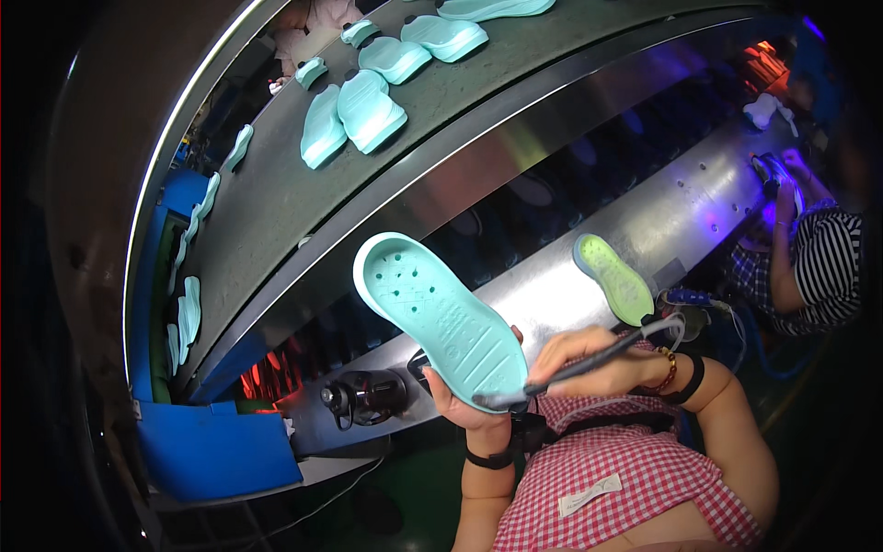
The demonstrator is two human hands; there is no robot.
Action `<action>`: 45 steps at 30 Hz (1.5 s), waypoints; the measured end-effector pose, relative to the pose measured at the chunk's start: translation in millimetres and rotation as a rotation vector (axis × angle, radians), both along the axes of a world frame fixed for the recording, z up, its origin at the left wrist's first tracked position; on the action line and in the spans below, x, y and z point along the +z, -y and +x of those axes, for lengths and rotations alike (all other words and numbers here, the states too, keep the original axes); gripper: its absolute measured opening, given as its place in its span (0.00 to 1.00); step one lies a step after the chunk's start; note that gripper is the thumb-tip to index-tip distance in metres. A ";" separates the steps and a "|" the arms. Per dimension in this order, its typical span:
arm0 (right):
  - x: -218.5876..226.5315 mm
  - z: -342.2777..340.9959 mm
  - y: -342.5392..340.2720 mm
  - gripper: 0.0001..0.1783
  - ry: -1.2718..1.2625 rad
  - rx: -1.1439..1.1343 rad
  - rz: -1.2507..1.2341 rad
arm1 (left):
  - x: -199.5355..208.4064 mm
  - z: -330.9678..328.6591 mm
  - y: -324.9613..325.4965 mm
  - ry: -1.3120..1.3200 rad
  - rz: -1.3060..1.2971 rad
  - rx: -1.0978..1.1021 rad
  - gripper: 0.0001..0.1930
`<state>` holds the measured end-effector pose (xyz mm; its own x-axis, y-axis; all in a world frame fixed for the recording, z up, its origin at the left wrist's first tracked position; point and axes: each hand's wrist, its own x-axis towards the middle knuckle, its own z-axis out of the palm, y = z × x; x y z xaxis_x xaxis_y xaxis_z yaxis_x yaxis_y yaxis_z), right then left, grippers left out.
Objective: The person picks up a shoe sole from a conveyor belt, applies liquid to it with a brush, and places it back on the belt, repeating the process for several soles.
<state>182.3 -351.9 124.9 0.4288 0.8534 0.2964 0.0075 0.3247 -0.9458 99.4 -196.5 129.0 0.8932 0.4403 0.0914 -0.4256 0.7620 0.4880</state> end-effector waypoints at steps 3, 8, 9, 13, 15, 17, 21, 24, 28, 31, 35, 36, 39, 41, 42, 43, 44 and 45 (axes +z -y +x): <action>10.8 6.5 1.1 0.12 0.102 0.116 0.102 | 0.5 3.4 -2.2 0.026 -0.098 -0.053 0.29; 20.9 24.0 6.1 0.11 0.300 -0.056 -0.004 | -3.2 3.6 -10.3 -0.008 0.068 -0.105 0.30; 21.9 24.9 7.3 0.11 0.325 0.063 0.024 | -2.3 4.3 -11.0 -0.043 0.084 -0.114 0.30; 21.2 22.8 9.7 0.10 0.352 0.010 0.041 | 1.6 5.1 -17.6 -0.070 -0.038 -0.205 0.30; 24.2 13.2 15.3 0.10 0.528 0.069 0.161 | 5.6 7.9 -17.5 -0.134 -0.102 -0.273 0.30; 35.3 12.9 22.9 0.11 0.534 0.240 0.173 | 5.5 5.0 -20.6 -0.202 -0.168 -0.333 0.29; 31.3 39.8 21.1 0.10 0.622 0.207 0.049 | 3.2 2.9 -23.8 -0.392 -0.161 -0.581 0.27; 44.8 46.4 28.7 0.14 0.632 0.434 -0.080 | 7.6 1.1 -24.7 -0.631 0.157 -0.668 0.25; 44.4 50.1 35.8 0.17 0.681 0.470 -0.114 | 27.5 -2.9 -18.9 -0.679 0.181 -0.721 0.25; 41.0 50.7 37.2 0.16 0.758 0.429 -0.040 | 24.3 -6.6 -19.4 -0.733 0.335 -0.762 0.24; 62.9 59.0 41.8 0.16 0.883 0.514 -0.270 | 30.3 -8.0 -21.6 -0.797 0.295 -0.758 0.23; 55.8 62.1 40.8 0.16 0.871 0.470 -0.226 | 29.9 -7.8 -22.9 -0.792 0.296 -0.764 0.23; 59.3 67.9 43.7 0.14 0.960 0.436 -0.239 | 24.2 -8.7 -30.0 -0.763 0.449 -0.754 0.23; 65.4 66.8 44.6 0.14 0.816 0.523 -0.443 | 17.0 -15.7 -36.8 -0.715 0.343 -0.690 0.23; 57.7 64.8 43.6 0.15 0.518 0.416 -0.256 | 11.9 -16.8 -33.9 -0.628 0.253 -0.687 0.25; 48.0 60.0 41.4 0.15 0.533 0.411 -0.259 | 6.7 -12.0 -25.4 -0.574 0.159 -0.654 0.26; 39.8 51.4 36.5 0.14 0.421 0.282 -0.195 | 1.8 -14.6 -18.8 -0.578 0.090 -0.619 0.27; 30.7 45.3 30.6 0.14 0.307 0.160 -0.127 | -2.0 -16.3 -12.4 -0.580 0.022 -0.580 0.27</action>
